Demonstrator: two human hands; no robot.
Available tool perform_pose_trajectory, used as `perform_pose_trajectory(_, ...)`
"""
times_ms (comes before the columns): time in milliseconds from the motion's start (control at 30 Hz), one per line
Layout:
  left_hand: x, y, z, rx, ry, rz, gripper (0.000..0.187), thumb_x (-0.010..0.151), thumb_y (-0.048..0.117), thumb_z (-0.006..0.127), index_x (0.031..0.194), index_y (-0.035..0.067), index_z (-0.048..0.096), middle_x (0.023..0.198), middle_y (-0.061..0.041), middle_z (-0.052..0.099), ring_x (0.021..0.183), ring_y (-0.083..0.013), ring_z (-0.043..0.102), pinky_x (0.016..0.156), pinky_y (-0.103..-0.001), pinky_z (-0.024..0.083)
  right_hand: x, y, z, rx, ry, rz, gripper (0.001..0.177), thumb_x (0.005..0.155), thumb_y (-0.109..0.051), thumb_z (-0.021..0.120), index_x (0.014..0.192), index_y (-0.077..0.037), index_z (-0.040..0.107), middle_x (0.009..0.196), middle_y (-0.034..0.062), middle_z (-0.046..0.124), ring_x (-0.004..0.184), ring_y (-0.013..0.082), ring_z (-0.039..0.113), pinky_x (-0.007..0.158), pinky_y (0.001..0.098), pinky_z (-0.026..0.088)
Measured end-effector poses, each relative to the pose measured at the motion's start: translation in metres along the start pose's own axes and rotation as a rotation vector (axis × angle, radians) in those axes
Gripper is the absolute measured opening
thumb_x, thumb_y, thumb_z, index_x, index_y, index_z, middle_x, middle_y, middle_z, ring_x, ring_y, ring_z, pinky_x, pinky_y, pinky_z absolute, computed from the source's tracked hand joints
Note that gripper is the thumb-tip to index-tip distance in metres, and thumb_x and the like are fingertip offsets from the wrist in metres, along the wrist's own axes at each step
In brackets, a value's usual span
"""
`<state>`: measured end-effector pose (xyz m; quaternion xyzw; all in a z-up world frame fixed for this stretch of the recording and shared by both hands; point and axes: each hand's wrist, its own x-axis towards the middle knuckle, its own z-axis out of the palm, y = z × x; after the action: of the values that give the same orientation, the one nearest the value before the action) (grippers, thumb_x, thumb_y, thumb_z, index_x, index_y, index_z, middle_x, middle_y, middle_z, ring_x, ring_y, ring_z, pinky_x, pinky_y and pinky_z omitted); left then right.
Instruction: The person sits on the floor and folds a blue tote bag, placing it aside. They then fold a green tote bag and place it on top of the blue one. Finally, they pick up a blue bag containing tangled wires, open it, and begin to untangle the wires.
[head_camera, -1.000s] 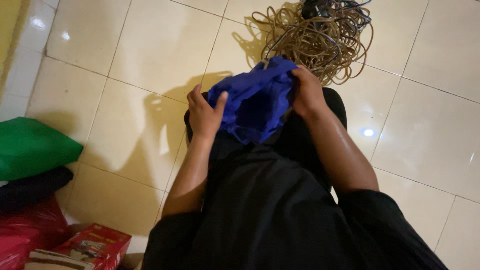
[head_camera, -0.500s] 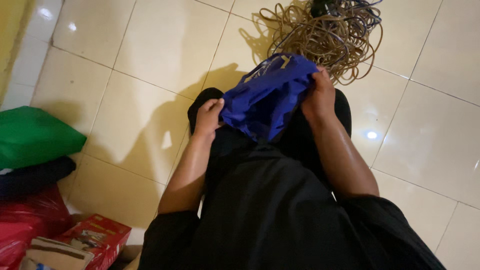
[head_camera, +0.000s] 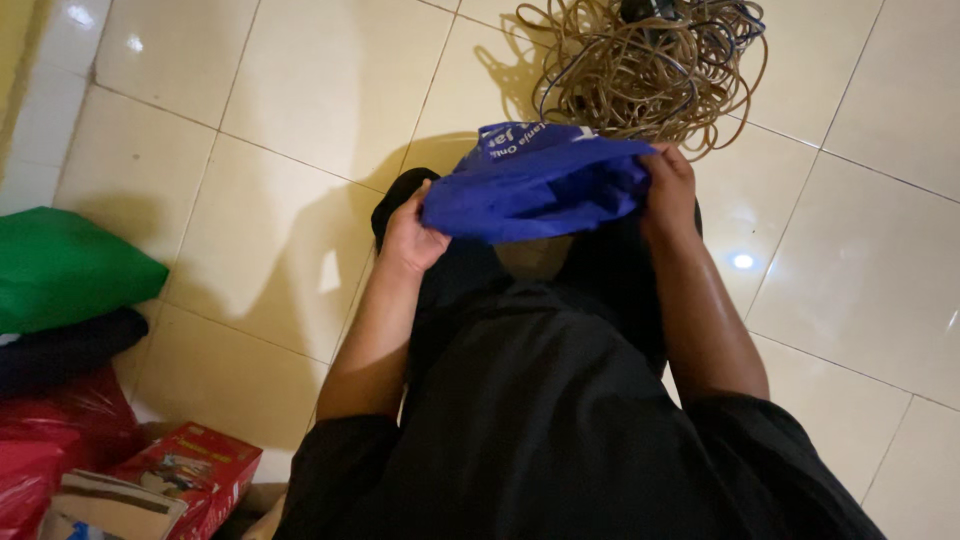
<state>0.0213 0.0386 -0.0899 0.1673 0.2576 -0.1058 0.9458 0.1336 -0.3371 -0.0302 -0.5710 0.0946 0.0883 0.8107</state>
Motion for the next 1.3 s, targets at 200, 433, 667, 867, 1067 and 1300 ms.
perform_pose_trajectory(200,-0.031,0.007,0.047,0.75,-0.126,0.322,0.046,0.092,0.019,0.079,0.128,0.015,0.052,0.104,-0.007,0.065,0.094,-0.02,0.064,0.085,-0.036,0.054,0.012,-0.025,0.005,0.312,-0.038,0.384,0.035,0.092,-0.025,0.047,0.113,-0.005,0.067,0.117,0.0133,0.072,0.111,0.0317,0.067,0.105,0.0501,0.051)
perform_pose_trajectory(433,-0.052,0.006,0.098,1.764,0.114,0.97,0.041,0.091,0.023,0.076,0.124,0.006,0.06,0.111,-0.017,0.063,0.104,-0.038,0.064,0.09,-0.045,0.052,0.024,-0.028,0.019,0.289,-0.097,0.414,0.031,0.094,-0.026,0.05,0.108,-0.005,0.067,0.109,0.0132,0.073,0.103,0.0301,0.069,0.103,0.0471,0.054)
perform_pose_trajectory(667,-0.024,0.016,0.097,1.776,0.448,1.139,0.024,0.104,0.024,0.061,0.102,-0.001,0.063,0.105,-0.02,0.064,0.1,-0.0421,0.061,0.086,-0.049,0.05,0.013,-0.025,0.025,-0.292,-0.07,0.168,0.029,0.099,-0.026,0.056,0.102,-0.001,0.069,0.09,0.0063,0.071,0.08,0.0202,0.064,0.075,0.0353,0.053)
perform_pose_trajectory(867,-0.019,0.012,0.111,1.829,0.388,1.159,0.035,0.1,0.025,0.062,0.077,-0.002,0.065,0.086,-0.02,0.065,0.085,-0.0417,0.062,0.078,-0.052,0.05,-0.031,-0.041,0.059,-0.84,0.11,-0.686,0.024,0.102,-0.012,0.07,0.118,0.004,0.062,0.104,0.0142,0.065,0.091,0.0266,0.063,0.081,0.0346,0.052)
perform_pose_trajectory(1067,-0.018,-0.001,0.127,1.749,0.271,1.061,0.033,0.1,0.031,0.06,0.083,0.004,0.068,0.078,-0.021,0.067,0.074,-0.0441,0.065,0.065,-0.052,0.05,-0.058,-0.016,0.1,-1.212,-0.256,-0.719,0.016,0.1,-0.015,0.076,0.114,-0.009,0.073,0.108,0.0153,0.073,0.101,0.0352,0.069,0.089,0.044,0.056)
perform_pose_trajectory(1300,-0.008,0.004,0.123,1.819,0.364,0.917,0.039,0.101,0.034,0.059,0.077,0.005,0.064,0.074,-0.022,0.066,0.073,-0.0451,0.064,0.064,-0.054,0.049,-0.048,-0.003,0.134,-1.863,-0.691,-0.287,0.122,0.058,-0.048,0.095,0.154,-0.013,0.03,0.145,0.0271,0.046,0.135,0.0471,0.042,0.104,0.0642,0.04)
